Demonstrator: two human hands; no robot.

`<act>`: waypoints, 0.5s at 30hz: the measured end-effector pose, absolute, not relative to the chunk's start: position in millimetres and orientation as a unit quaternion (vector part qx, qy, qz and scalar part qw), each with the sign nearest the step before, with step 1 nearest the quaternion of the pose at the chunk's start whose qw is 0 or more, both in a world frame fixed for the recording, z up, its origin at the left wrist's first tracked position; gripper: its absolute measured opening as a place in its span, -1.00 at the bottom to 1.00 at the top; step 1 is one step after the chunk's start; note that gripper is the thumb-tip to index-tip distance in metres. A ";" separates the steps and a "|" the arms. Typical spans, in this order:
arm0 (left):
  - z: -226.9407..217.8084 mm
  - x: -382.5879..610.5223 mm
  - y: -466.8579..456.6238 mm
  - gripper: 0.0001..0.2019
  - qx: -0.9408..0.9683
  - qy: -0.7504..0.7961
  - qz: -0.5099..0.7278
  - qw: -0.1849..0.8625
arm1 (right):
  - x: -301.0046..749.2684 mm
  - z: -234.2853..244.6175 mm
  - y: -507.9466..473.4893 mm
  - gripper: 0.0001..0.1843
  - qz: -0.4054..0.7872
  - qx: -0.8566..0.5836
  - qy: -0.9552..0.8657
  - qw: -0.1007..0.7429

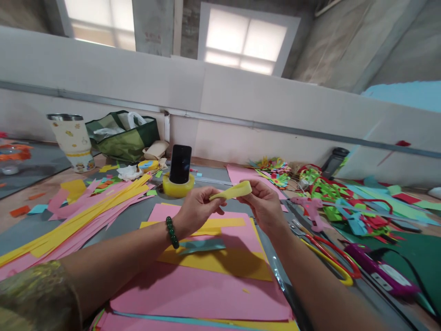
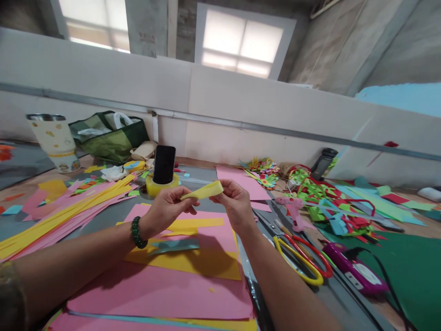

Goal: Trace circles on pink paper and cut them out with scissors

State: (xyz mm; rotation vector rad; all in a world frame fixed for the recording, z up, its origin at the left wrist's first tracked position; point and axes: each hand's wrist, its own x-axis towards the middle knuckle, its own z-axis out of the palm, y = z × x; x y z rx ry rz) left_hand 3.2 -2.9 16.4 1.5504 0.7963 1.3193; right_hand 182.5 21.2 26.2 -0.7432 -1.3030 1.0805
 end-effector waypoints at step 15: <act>10.6 1.9 -2.5 -0.78 0.695 0.323 0.550 0.333 | 183.7 27.4 19.4 -0.65 0.481 -0.317 -0.576 0.580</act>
